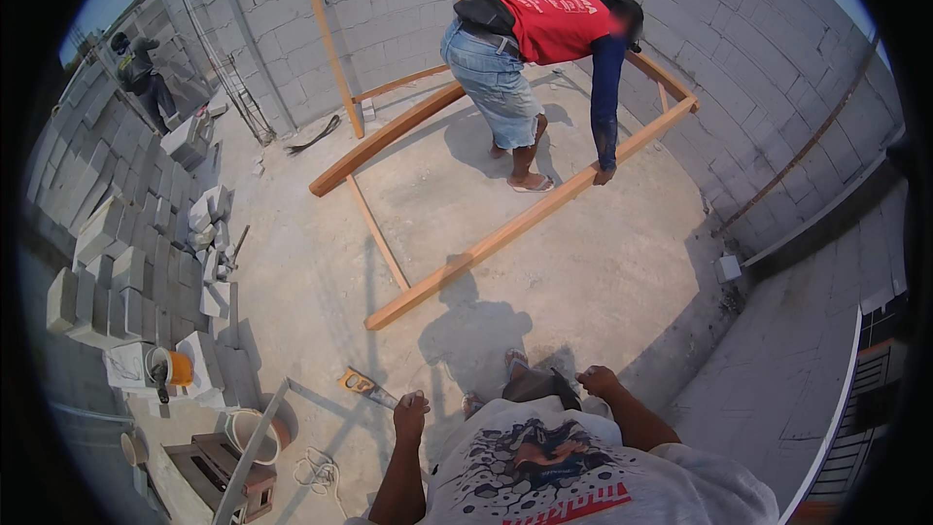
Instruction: The person assembles a wooden frame on a concrete floor with another worker. They position and align several wooden planks, then use a tape measure to check dimensions. The person also picks up and moves a piece of wood and a metal bar before returning to the frame.
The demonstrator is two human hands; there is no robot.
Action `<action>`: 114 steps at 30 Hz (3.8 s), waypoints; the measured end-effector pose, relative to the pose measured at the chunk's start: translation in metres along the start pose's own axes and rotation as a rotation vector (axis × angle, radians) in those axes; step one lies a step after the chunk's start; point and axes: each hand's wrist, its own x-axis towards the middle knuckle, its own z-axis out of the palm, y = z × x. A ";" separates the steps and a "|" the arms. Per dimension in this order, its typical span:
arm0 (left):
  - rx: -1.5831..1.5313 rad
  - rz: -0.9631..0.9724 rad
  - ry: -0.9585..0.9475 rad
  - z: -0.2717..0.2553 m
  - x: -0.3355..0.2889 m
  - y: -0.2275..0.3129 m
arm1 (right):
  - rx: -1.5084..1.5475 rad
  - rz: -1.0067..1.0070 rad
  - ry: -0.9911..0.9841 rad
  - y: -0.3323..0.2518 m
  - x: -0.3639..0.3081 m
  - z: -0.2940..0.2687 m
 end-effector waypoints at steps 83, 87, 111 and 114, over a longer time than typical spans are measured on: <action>1.203 -0.070 0.025 0.691 0.369 0.173 | -0.281 -0.036 -0.142 0.099 0.671 -0.557; 1.288 -0.102 0.095 0.708 0.455 0.154 | -0.273 -0.108 -0.126 0.075 0.722 -0.522; 1.473 0.035 0.073 0.788 0.714 -0.009 | -0.915 -0.503 0.194 0.009 1.005 -0.428; 1.501 0.061 0.040 0.786 0.716 -0.011 | -0.952 -0.536 0.220 0.009 1.012 -0.427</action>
